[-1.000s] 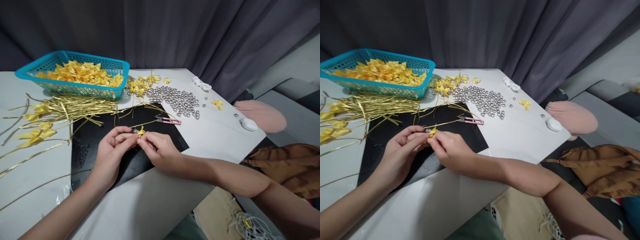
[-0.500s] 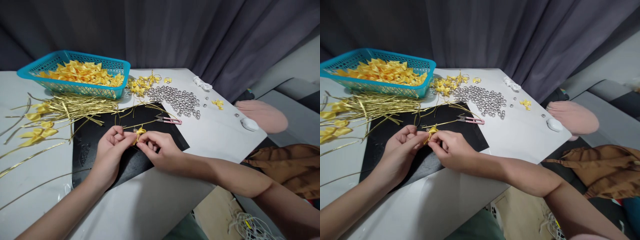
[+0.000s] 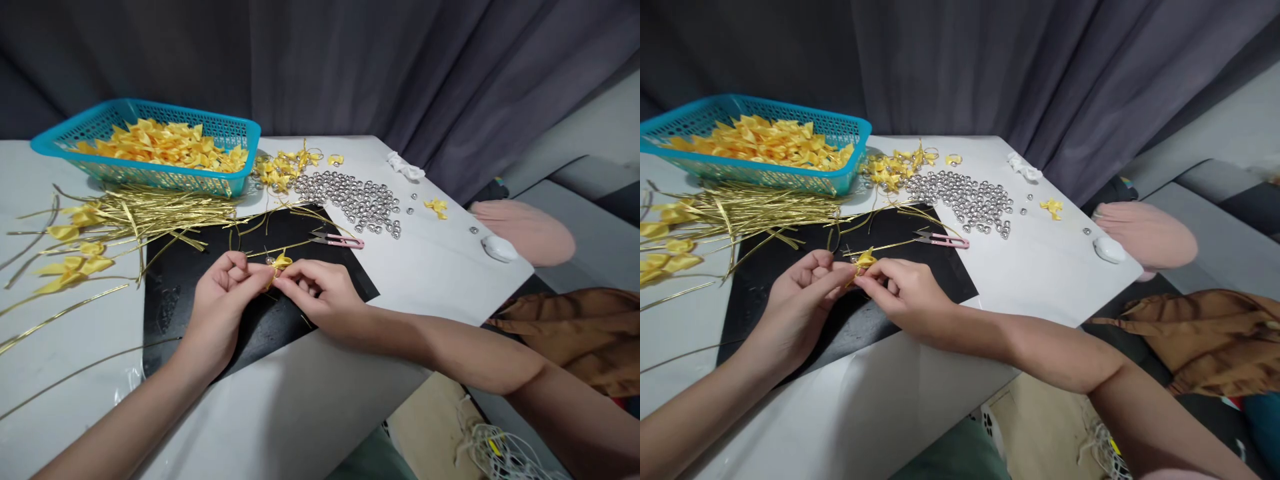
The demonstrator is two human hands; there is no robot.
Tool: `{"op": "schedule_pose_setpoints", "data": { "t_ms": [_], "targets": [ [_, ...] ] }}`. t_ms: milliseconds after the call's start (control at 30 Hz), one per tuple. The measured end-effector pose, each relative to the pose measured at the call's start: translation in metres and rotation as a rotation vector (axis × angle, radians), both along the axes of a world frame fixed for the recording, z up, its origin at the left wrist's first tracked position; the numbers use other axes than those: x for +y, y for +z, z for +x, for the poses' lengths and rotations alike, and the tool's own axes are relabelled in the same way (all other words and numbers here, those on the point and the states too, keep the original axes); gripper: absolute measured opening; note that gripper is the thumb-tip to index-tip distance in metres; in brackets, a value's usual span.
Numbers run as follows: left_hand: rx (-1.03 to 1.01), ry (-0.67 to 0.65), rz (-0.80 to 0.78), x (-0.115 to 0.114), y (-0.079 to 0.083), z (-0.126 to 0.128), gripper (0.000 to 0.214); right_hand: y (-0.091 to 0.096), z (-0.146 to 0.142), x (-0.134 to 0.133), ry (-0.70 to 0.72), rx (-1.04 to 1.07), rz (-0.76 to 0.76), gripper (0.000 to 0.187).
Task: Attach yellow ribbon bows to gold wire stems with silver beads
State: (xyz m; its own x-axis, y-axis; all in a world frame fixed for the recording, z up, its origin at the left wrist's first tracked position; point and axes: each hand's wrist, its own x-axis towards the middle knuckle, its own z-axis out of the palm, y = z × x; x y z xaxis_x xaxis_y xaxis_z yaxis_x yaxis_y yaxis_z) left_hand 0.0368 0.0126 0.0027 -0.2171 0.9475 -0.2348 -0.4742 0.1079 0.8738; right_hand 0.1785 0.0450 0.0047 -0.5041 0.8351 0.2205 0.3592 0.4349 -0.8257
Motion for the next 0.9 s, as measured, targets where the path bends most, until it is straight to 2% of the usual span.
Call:
{"op": "schedule_pose_setpoints", "data": {
  "t_ms": [133,233,467,567,733,900],
  "targets": [
    [0.010,-0.018,-0.009,0.000,0.000,0.001,0.036,0.001,0.001,0.001,0.010,0.012,0.004,0.022],
    [0.001,-0.035,-0.005,0.000,0.001,0.001,0.037,0.001,0.001,0.001,0.014,0.039,-0.055,0.023],
    [0.023,-0.014,-0.019,0.002,-0.001,-0.001,0.038,0.007,0.002,0.009,0.003,0.243,-0.382,0.027],
    [0.045,-0.025,-0.008,0.001,-0.001,-0.001,0.039,0.011,0.004,0.018,0.011,0.245,-0.499,0.033],
    [0.104,-0.049,0.015,-0.001,-0.001,0.001,0.038,0.017,0.005,0.030,-0.029,0.212,-0.489,0.032],
    [0.140,-0.085,0.042,-0.001,-0.001,0.002,0.037,0.017,0.000,0.034,0.089,0.090,-0.540,0.026]
  ]
}}
